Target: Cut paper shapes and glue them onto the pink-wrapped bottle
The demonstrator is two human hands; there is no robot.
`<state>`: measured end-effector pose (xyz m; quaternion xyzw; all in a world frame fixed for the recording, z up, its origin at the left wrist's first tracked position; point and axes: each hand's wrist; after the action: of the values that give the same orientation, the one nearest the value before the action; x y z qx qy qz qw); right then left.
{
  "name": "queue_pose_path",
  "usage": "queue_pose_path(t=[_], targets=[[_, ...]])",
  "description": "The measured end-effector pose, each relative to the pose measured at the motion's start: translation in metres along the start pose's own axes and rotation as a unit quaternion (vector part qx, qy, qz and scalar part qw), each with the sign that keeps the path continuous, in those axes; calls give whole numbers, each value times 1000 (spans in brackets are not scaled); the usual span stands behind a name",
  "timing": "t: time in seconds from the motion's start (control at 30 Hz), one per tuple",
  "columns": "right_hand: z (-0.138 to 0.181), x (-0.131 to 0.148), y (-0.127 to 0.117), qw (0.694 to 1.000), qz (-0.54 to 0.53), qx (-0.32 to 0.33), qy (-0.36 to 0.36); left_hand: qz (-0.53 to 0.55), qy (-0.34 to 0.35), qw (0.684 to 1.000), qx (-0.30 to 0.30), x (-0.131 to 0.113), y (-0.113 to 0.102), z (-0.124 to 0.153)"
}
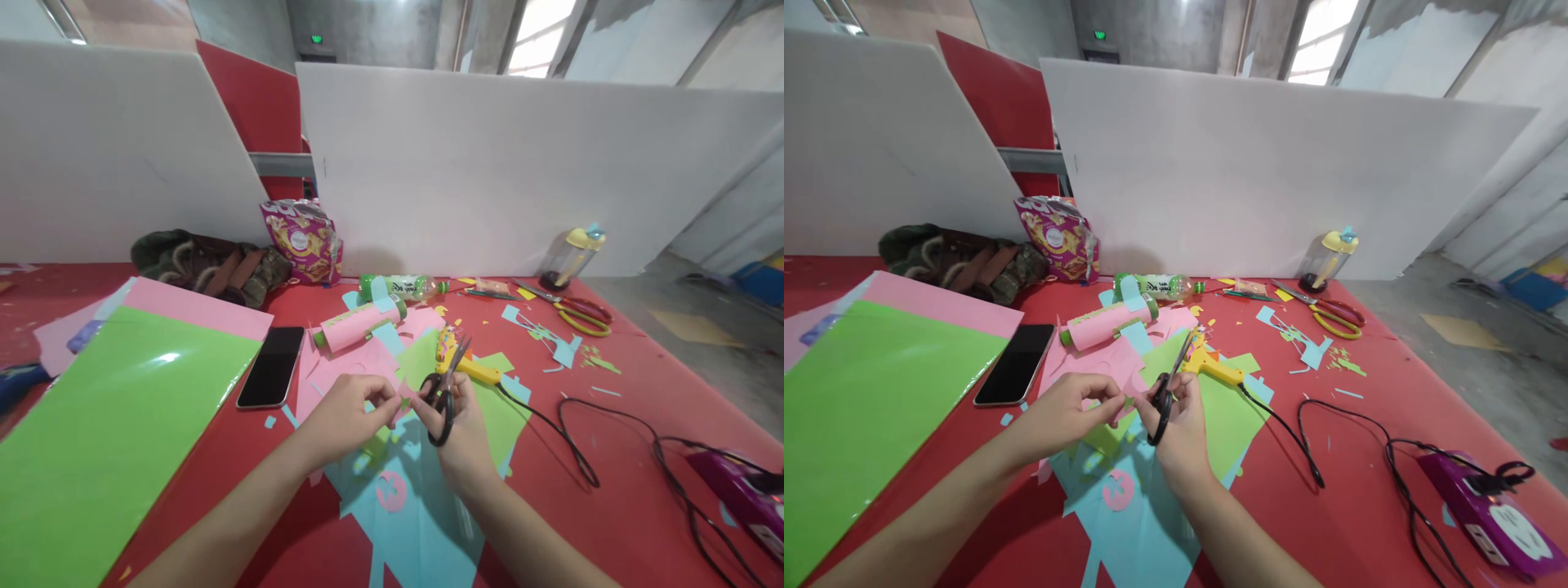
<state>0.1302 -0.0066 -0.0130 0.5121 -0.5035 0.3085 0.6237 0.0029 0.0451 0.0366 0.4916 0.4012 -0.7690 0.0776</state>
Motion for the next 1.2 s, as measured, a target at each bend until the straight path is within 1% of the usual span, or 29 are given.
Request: queue_pose_path(t=[0.13,0.3,0.4,0.5,0.6,0.67,0.73,0.8,0.87,0.93,1.07,1.2], targets=[[0,0,0,1000,-6,1,9,-19,5,1000,4,1,0,-1],[1,1,2,1000,11,10,17,-42,10,999,15,3,0,-1],[0,0,1,1000,10,8,12,-28,15,999,11,3,0,-1],[0,-2,0,1000,0,-2,6,-7,21,1000,-7,4,1,-2],[-1,-4,-1,1000,0,-18,-4,25,13,999,-16,7,1,-4],[-1,-5,-1,1000,10,-27,-11,54,10,998,4,10,2,-5],[-2,-5,0,999,12,-33,-15,76,22,996,29,11,4,-5],[-1,-5,0,999,6,-37,-16,73,38,996,36,10,8,-5],[-1,-5,1,999,-1,-40,-13,55,41,997,20,9,12,-6],[-1,-5,0,999,-8,-39,-11,51,28,998,5,8,17,-6],[0,-5,-1,999,-6,-40,-13,86,10,996,-22,7,24,-8],[0,-5,0,999,-7,-44,-17,107,8,993,-41,8,25,-8]])
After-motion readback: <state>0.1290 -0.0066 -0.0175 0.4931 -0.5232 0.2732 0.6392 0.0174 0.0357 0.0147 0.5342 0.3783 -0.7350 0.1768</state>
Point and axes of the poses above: each hand's wrist, its own z-axis away from the middle knuckle, its own y-axis out of the palm, x = y × z, and after that the axes turned 6 degrees about x, right-handed
